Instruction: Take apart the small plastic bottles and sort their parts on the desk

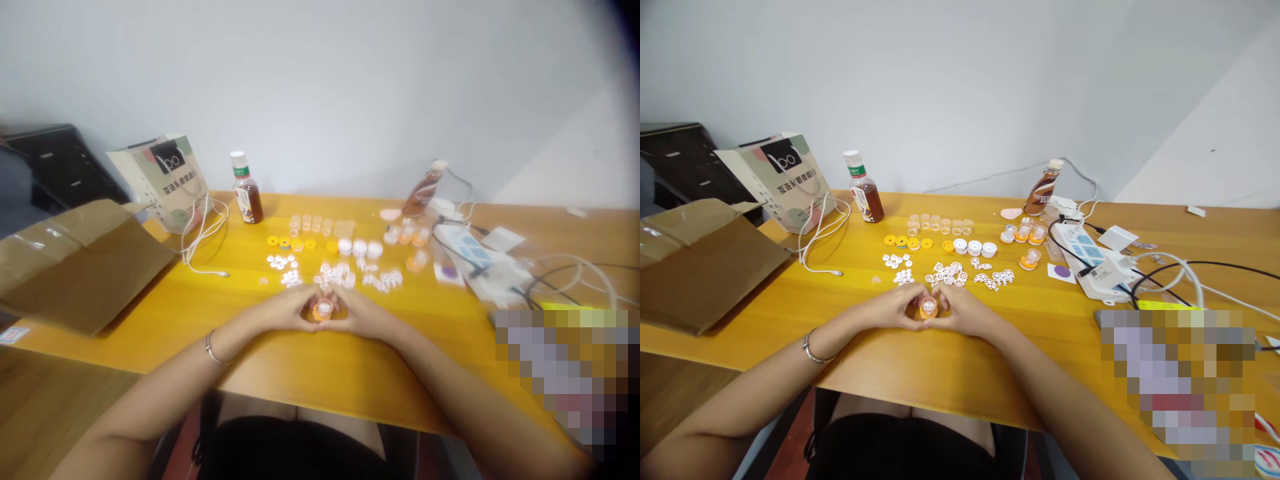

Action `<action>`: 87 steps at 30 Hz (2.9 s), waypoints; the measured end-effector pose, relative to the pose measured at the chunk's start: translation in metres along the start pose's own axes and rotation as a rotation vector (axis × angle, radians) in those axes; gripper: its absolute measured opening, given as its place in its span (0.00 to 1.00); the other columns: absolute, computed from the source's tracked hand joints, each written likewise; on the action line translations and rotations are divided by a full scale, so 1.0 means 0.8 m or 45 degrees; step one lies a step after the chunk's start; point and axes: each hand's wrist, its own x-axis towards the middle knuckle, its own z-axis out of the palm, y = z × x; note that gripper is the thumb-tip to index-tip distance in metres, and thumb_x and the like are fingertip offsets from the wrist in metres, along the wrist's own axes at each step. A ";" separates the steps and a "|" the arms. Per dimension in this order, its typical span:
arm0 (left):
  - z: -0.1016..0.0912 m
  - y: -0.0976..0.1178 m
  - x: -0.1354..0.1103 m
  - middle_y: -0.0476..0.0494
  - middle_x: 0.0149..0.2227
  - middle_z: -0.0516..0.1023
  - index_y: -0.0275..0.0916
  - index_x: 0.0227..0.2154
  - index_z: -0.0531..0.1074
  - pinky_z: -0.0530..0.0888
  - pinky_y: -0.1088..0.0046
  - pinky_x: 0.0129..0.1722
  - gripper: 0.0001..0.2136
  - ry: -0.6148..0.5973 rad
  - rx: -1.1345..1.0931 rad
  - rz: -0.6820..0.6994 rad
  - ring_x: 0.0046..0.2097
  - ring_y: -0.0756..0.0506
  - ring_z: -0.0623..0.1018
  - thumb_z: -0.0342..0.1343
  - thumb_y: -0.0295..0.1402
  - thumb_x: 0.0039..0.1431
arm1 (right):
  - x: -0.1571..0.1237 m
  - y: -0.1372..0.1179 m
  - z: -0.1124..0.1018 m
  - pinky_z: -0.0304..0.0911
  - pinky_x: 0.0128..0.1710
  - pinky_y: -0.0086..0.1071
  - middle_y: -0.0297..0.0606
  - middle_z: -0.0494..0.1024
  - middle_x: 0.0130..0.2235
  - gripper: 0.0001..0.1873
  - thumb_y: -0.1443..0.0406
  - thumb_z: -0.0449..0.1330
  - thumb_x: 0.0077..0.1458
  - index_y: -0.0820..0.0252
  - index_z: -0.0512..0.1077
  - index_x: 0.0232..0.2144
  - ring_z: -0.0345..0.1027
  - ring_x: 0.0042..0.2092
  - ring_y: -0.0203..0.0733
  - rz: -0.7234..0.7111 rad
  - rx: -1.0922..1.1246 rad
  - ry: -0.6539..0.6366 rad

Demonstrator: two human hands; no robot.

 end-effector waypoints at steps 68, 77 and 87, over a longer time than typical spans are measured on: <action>-0.015 0.019 -0.003 0.39 0.46 0.68 0.41 0.49 0.62 0.66 0.65 0.49 0.16 -0.011 -0.107 0.209 0.48 0.45 0.68 0.50 0.34 0.58 | 0.004 0.003 0.003 0.56 0.29 0.27 0.32 0.70 0.28 0.10 0.68 0.58 0.43 0.61 0.67 0.32 0.59 0.28 0.33 -0.118 0.141 -0.028; -0.013 0.020 -0.002 0.40 0.45 0.69 0.40 0.47 0.64 0.66 0.67 0.48 0.13 0.004 -0.046 0.205 0.47 0.45 0.69 0.49 0.34 0.59 | 0.005 0.004 0.004 0.56 0.28 0.26 0.31 0.69 0.27 0.07 0.68 0.58 0.43 0.61 0.67 0.29 0.59 0.28 0.32 -0.137 0.170 -0.025; -0.015 0.023 0.000 0.39 0.46 0.68 0.40 0.47 0.62 0.66 0.65 0.49 0.14 -0.058 -0.177 0.246 0.49 0.45 0.68 0.51 0.33 0.58 | 0.004 0.004 0.004 0.58 0.31 0.27 0.32 0.71 0.28 0.09 0.66 0.60 0.42 0.60 0.68 0.30 0.61 0.30 0.34 -0.116 0.172 -0.016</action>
